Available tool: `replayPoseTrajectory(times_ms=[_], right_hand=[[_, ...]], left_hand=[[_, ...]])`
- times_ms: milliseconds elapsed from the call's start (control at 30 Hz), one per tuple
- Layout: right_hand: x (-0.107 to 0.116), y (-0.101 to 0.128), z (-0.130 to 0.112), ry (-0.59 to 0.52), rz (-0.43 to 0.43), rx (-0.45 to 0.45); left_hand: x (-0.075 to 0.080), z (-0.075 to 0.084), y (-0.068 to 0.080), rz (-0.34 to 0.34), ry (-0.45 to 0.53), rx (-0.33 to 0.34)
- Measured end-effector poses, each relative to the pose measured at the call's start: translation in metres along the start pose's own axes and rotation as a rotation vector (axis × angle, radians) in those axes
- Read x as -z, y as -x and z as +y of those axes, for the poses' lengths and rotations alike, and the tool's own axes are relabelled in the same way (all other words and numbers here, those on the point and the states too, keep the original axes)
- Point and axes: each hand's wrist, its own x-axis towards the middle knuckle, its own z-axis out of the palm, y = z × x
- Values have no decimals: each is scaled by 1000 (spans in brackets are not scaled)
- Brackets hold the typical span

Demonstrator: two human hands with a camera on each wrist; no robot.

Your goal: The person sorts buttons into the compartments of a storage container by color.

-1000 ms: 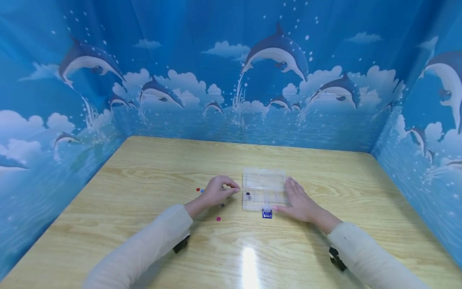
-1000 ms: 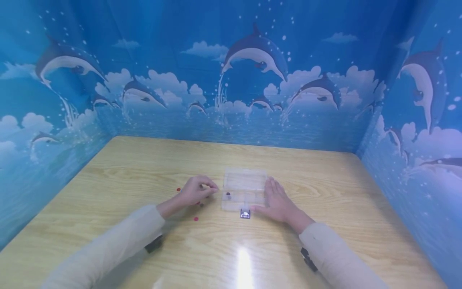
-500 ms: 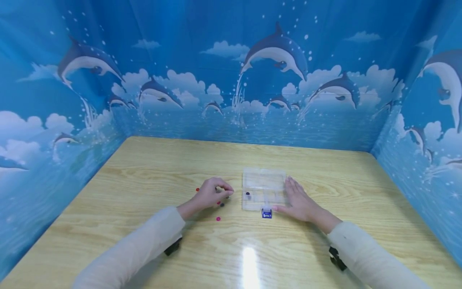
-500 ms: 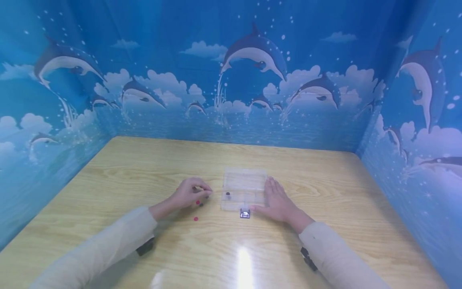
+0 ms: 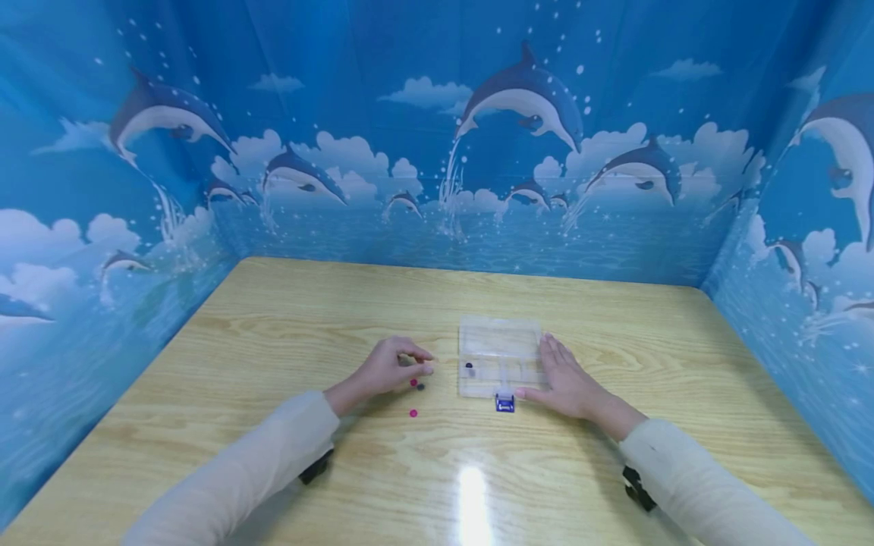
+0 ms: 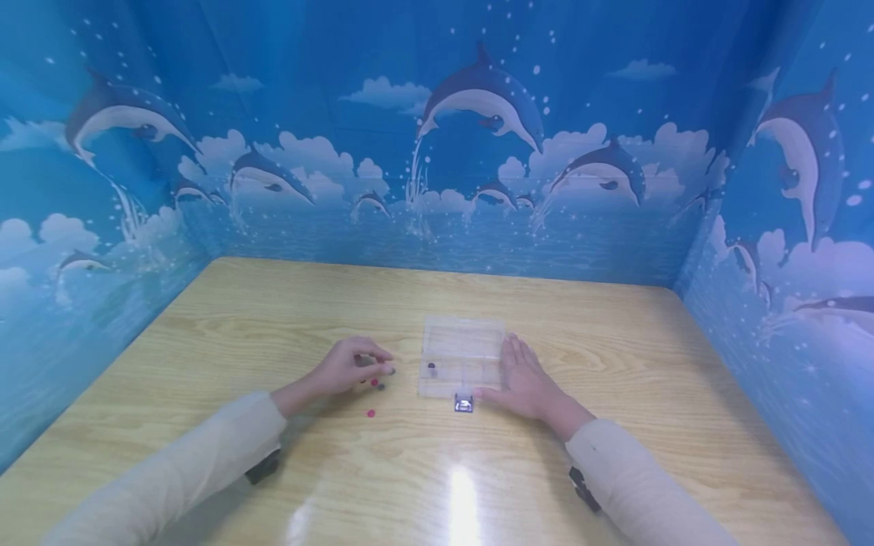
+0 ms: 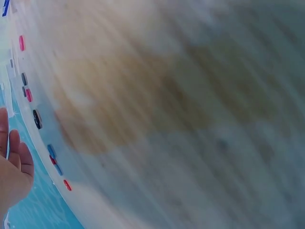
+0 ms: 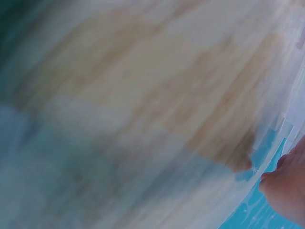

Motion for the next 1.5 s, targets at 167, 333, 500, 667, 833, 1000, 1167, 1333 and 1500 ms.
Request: replayPoseTrajectory(times_ms=[167,333,500,667,833,1000,1167,1333,1500], right_hand=[[0,0,0,-8,-2,-1],[0,0,0,-17,-5,-5],[0,0,0,-21,-5,-5],[0,0,0,-21,-4,-4],[1,0,-2,-23,1,2],[2,1,-3,-24,-1,1],[3,1,-3,-29,-4,-3],[2,1,-2,-30,-14,-9],[2,0,-2,-34,-15,-10]], left_hand=[[5,-1,3,-29,-19,7],[7,-4,5,-47,-41,-28],[9,-8,5,-65,-56,-28],[9,-12,7,-74,-73,-50],[8,-16,9,-80,-96,-81],[6,-20,9,-85,-105,-92],[6,-23,9,-79,-101,-116],[6,-23,9,-70,-138,-132],[6,-22,10,-59,-175,-145]])
